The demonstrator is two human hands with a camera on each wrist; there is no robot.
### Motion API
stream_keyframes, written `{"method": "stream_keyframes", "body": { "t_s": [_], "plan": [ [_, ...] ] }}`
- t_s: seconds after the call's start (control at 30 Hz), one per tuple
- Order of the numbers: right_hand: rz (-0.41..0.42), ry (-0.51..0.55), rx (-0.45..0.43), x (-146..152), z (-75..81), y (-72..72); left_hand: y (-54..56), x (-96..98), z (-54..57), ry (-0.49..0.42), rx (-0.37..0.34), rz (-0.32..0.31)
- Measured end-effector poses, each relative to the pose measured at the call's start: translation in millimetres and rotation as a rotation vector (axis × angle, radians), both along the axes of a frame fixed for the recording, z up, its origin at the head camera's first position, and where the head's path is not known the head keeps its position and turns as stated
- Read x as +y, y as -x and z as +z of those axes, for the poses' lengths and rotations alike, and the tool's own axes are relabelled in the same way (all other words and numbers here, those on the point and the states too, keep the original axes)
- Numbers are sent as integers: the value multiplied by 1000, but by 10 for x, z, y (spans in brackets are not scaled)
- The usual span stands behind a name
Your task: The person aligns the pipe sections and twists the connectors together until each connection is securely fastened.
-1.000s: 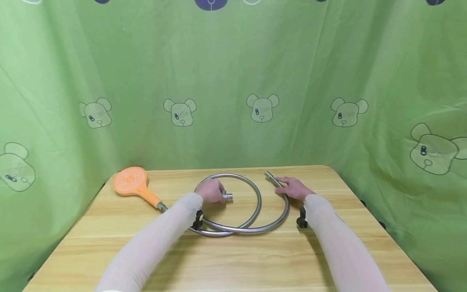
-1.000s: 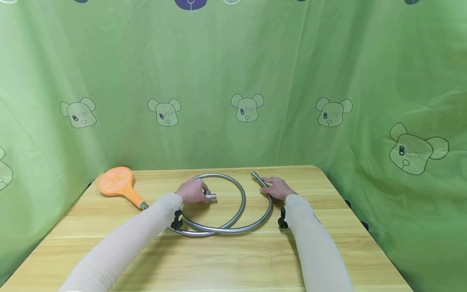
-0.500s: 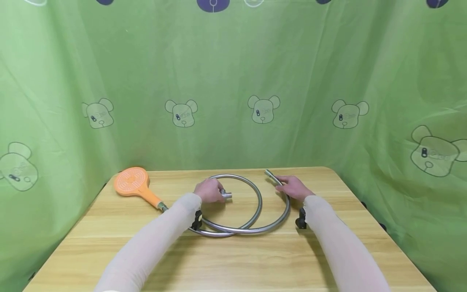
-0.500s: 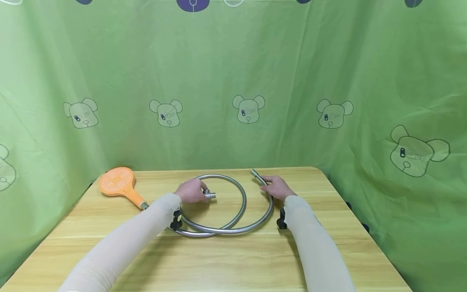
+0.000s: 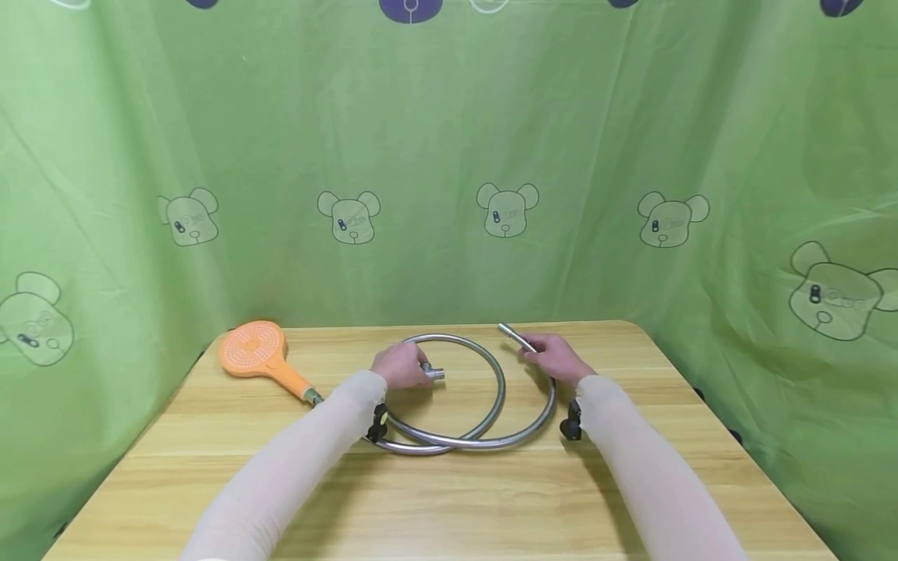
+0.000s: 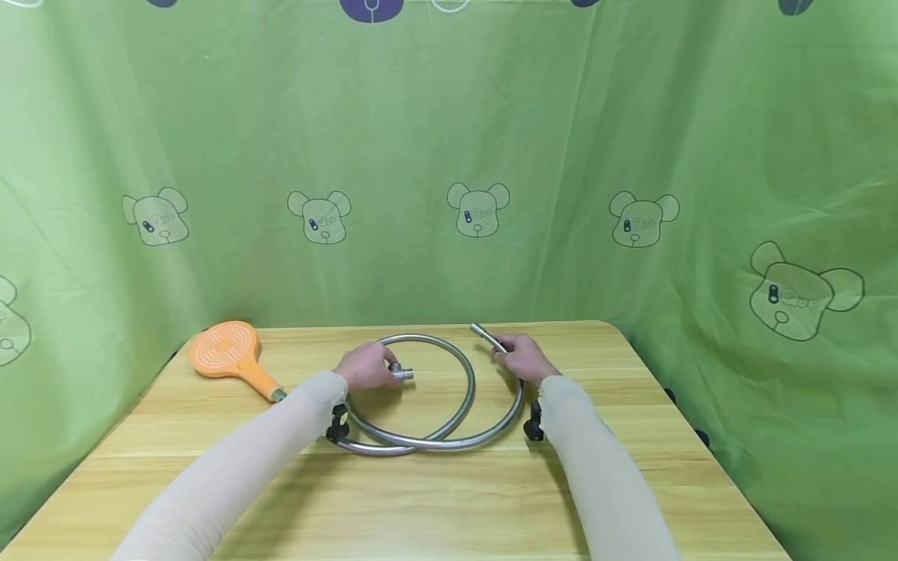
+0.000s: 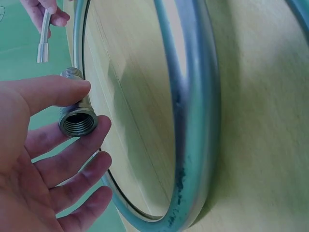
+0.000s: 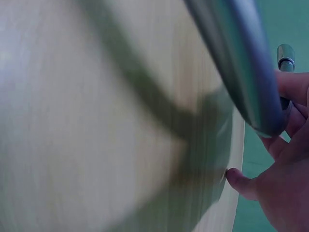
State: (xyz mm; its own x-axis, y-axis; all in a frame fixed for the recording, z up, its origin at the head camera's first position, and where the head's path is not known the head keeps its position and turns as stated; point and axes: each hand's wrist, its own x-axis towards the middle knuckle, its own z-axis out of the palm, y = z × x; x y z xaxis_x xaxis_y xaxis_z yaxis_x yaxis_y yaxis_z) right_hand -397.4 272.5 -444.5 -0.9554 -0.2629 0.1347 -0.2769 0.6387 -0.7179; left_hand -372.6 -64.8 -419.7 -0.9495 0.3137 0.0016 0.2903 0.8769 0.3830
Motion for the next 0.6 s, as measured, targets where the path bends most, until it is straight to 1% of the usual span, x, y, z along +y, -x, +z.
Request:
{"method": "stream_keyframes", "body": {
  "t_s": [0.13,0.27,0.47,0.6],
  "plan": [
    [0,-4,-16,-25,1,9,-5,1,5,6,5,3],
    [-9,5,-42,-64,33,-5,-6,4,11,14,9,4],
    [2,-17,-52,-107,105,-54,8,10,23,16,8,7],
    [-12,-34,-48,-112,127,-48,4,20,31,16,-2,9]
  ]
}}
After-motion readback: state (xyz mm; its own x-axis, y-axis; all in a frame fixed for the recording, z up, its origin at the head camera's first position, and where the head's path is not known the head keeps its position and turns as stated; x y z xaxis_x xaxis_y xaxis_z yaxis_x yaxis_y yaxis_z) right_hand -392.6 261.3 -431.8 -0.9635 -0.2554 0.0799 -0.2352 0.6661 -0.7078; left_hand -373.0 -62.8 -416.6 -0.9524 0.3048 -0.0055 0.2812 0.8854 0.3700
